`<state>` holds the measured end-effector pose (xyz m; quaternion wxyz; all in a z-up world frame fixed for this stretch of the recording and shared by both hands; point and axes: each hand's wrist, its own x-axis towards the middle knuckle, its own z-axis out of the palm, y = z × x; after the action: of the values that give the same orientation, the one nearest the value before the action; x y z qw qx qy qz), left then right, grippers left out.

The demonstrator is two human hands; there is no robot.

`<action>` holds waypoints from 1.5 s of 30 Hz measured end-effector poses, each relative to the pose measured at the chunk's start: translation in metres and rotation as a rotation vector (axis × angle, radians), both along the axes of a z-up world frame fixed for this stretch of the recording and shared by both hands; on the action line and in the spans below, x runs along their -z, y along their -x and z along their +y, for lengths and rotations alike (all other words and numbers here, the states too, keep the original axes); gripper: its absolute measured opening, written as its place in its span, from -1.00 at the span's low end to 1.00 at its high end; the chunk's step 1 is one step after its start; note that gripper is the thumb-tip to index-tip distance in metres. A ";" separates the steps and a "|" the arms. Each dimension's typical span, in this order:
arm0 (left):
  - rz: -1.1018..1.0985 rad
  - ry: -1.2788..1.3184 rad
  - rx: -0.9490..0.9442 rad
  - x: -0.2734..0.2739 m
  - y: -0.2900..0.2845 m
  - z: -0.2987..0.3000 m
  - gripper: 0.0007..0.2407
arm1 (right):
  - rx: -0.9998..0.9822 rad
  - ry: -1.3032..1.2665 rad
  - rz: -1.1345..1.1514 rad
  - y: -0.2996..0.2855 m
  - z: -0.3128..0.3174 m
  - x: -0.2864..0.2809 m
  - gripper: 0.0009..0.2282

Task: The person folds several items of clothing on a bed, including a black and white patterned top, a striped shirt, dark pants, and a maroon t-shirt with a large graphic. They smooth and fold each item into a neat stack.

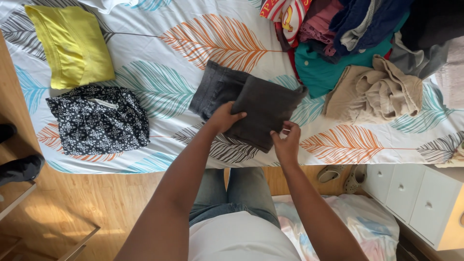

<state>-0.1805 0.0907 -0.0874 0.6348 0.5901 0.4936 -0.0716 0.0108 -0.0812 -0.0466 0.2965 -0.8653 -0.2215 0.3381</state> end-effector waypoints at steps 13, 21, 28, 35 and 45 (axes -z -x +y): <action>0.454 -0.761 -0.002 -0.058 0.015 0.016 -0.72 | 0.131 0.107 0.558 0.012 0.022 0.017 -0.23; 0.504 -0.399 0.019 -0.031 0.022 0.042 -0.65 | 0.281 0.097 0.790 0.022 0.029 -0.002 -0.29; 0.421 -0.352 0.019 0.046 0.047 0.022 -0.59 | 0.247 0.003 0.784 0.044 0.038 -0.029 -0.21; 0.215 -0.193 -0.090 -0.005 0.073 0.001 -0.63 | 0.007 0.009 0.462 0.048 0.045 -0.065 -0.04; -0.021 0.044 -0.312 0.014 0.077 0.030 -0.58 | -0.121 -0.148 0.439 0.096 0.097 -0.111 -0.33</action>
<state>-0.2578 0.1206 -0.1014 0.6560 0.4931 0.5709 0.0231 -0.0851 0.0158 0.0639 0.3791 -0.7321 -0.2274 0.5183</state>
